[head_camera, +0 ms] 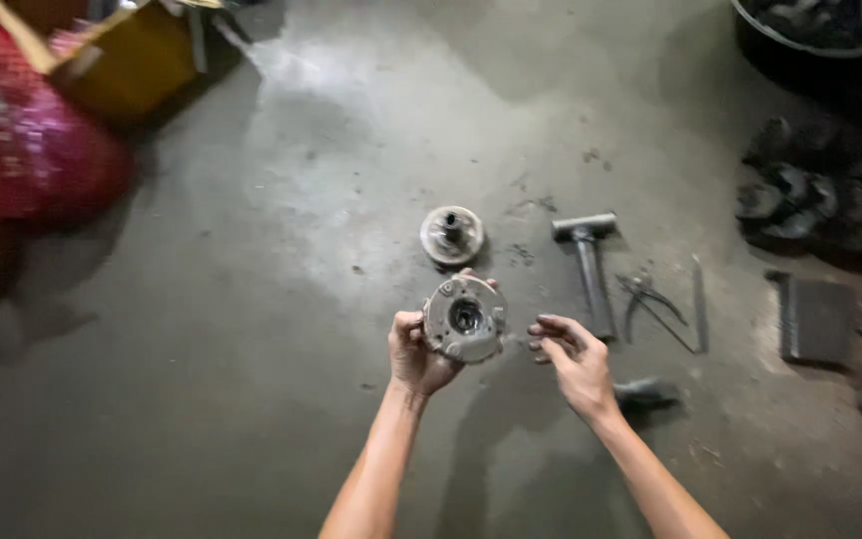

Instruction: The person sits on the floor and assembles a mechanical component, likely a brake drum or hub. They use a pair of pliers to manipulate and secure small metal clips and springs onto the central part, occasionally picking up additional pieces from the floor.

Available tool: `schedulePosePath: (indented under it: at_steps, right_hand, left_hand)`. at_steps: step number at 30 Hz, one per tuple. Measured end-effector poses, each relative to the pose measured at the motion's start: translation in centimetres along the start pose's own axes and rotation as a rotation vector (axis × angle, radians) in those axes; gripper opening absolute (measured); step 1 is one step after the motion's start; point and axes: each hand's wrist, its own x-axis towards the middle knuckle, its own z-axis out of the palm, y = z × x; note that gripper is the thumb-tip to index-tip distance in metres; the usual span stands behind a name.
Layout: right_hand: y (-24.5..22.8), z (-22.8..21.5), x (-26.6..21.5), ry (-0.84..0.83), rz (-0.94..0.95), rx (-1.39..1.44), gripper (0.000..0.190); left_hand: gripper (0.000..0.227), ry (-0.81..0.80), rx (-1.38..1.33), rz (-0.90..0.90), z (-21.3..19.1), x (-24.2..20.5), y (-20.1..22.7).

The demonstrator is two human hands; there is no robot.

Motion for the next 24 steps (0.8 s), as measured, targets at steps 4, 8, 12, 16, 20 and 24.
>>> schedulePosePath:
  at_steps: [4,8,12,16,20,24]
  right_hand:
    - [-2.5,1.6,-0.9,-0.028,-0.009,0.009,0.033]
    - [-2.5,1.8,-1.2,-0.034,-0.022,0.015,0.032]
    - [-2.3,1.8,-1.5,-0.031,-0.021,0.022,0.03]
    - [-3.0,1.8,-1.9,-0.032,-0.006,0.009,0.032]
    - [-3.2,1.8,-2.0,-0.02,0.027,0.001,0.031]
    - [-3.9,1.7,-2.0,-0.02,0.04,-0.034,0.032]
  left_hand:
    - [0.103,-0.398,0.085,-0.074,-8.7,2.7,2.9]
    - [0.108,-0.434,0.104,-0.139,-8.6,1.5,3.3]
    - [0.105,-0.473,0.085,-0.234,-10.0,2.0,3.6]
    - [0.104,-0.476,0.077,-0.241,-9.9,1.5,3.0]
    - [0.109,-0.477,0.125,-0.229,-10.2,1.8,3.0]
    - [0.107,-0.448,0.266,-0.172,-11.4,3.1,2.8]
